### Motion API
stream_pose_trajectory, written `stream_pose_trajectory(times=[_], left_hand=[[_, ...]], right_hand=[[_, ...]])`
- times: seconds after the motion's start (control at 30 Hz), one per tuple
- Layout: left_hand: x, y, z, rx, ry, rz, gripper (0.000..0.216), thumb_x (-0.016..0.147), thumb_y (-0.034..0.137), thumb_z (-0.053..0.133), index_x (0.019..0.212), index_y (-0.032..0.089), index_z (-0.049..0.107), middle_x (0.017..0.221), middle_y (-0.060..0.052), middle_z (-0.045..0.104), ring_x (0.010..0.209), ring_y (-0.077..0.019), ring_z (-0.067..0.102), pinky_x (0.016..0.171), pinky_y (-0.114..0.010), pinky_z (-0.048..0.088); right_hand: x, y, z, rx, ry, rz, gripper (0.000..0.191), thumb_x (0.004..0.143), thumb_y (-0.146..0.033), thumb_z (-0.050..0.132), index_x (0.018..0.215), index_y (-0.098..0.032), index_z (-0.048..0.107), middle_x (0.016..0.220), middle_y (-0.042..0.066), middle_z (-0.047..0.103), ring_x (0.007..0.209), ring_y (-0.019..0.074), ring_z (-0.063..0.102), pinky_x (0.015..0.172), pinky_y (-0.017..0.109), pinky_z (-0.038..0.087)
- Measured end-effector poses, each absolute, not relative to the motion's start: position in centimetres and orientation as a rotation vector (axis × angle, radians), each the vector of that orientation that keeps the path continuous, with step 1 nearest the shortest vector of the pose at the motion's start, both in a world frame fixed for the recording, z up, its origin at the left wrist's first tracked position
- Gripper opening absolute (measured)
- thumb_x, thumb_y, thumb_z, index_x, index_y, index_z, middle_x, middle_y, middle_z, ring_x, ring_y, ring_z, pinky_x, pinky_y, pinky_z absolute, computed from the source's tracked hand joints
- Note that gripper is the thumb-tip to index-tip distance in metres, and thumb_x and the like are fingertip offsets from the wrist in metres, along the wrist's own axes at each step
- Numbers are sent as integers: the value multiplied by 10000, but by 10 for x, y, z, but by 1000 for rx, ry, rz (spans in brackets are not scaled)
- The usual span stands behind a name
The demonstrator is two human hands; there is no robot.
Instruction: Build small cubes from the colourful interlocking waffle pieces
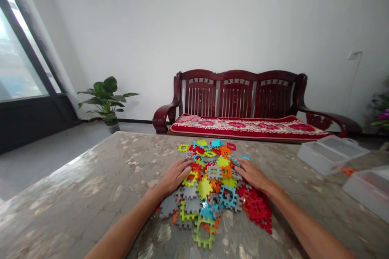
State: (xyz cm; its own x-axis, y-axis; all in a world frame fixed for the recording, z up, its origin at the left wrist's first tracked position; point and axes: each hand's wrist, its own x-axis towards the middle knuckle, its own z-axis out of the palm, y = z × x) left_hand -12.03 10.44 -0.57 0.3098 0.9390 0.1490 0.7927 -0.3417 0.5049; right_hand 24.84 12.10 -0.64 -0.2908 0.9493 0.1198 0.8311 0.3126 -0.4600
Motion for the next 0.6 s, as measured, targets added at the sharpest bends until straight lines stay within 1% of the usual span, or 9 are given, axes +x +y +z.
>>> stream_pose_trajectory(times=[0.1, 0.23, 0.33, 0.4, 0.43, 0.47, 0.53, 0.6], left_hand=[[-104, 98, -9, 2213, 1566, 644, 593, 988, 534, 267, 1393, 223, 569, 1495, -89, 529, 1412, -241, 424, 1195, -444, 314], [-81, 81, -6, 2232, 1497, 684, 589, 992, 525, 252, 1398, 224, 554, 1478, -70, 547, 1401, -221, 428, 1203, -421, 294], [-71, 74, 6, 2265, 1464, 719, 585, 1002, 518, 202, 1298, 243, 626, 1345, -57, 650, 1266, -208, 549, 1136, -379, 375], [-72, 81, 19, 2275, 1565, 711, 607, 1009, 502, 155, 1199, 250, 674, 1249, -52, 697, 1172, -200, 603, 1081, -349, 415], [-73, 90, 25, 2278, 1645, 691, 615, 1010, 495, 142, 1173, 251, 683, 1231, -52, 702, 1164, -200, 606, 1076, -342, 413], [-75, 102, 31, 2279, 1752, 654, 608, 1009, 495, 142, 1197, 263, 671, 1266, -46, 687, 1206, -200, 584, 1096, -341, 391], [-80, 131, 40, 2248, 1862, 605, 585, 999, 505, 174, 1327, 274, 599, 1398, -58, 608, 1331, -239, 492, 1147, -409, 331], [-83, 163, 43, 2204, 1952, 541, 604, 979, 542, 204, 1449, 294, 491, 1537, -83, 472, 1440, -330, 353, 1154, -563, 273]], right_hand=[[253, 101, -2, -1519, -2223, 513, 596, 939, -552, 380, 1397, -222, 570, 1441, 108, 558, 1327, 307, 498, 1155, 501, 326], [268, 81, 4, -1472, -2164, 610, 551, 885, -549, 477, 1291, -226, 662, 1398, 105, 602, 1296, 318, 526, 1142, 485, 354], [287, 77, 6, -1426, -2069, 705, 488, 775, -433, 558, 1196, -243, 715, 1386, 79, 614, 1285, 323, 535, 1132, 472, 368], [301, 80, 4, -1413, -1935, 736, 453, 714, -361, 533, 1097, -245, 744, 1333, 67, 651, 1255, 316, 556, 1109, 462, 392], [307, 83, 2, -1428, -1847, 726, 436, 698, -347, 513, 1048, -241, 750, 1282, 69, 679, 1228, 314, 574, 1090, 459, 409], [312, 86, -1, -1453, -1755, 700, 423, 693, -349, 499, 1015, -236, 750, 1229, 76, 702, 1198, 313, 591, 1072, 459, 424], [319, 93, -8, -1494, -1620, 613, 419, 713, -391, 493, 1007, -227, 743, 1183, 92, 716, 1175, 314, 602, 1064, 469, 429], [323, 99, -16, -1505, -1586, 533, 445, 744, -464, 507, 1037, -224, 740, 1213, 101, 702, 1202, 313, 587, 1094, 481, 401]])
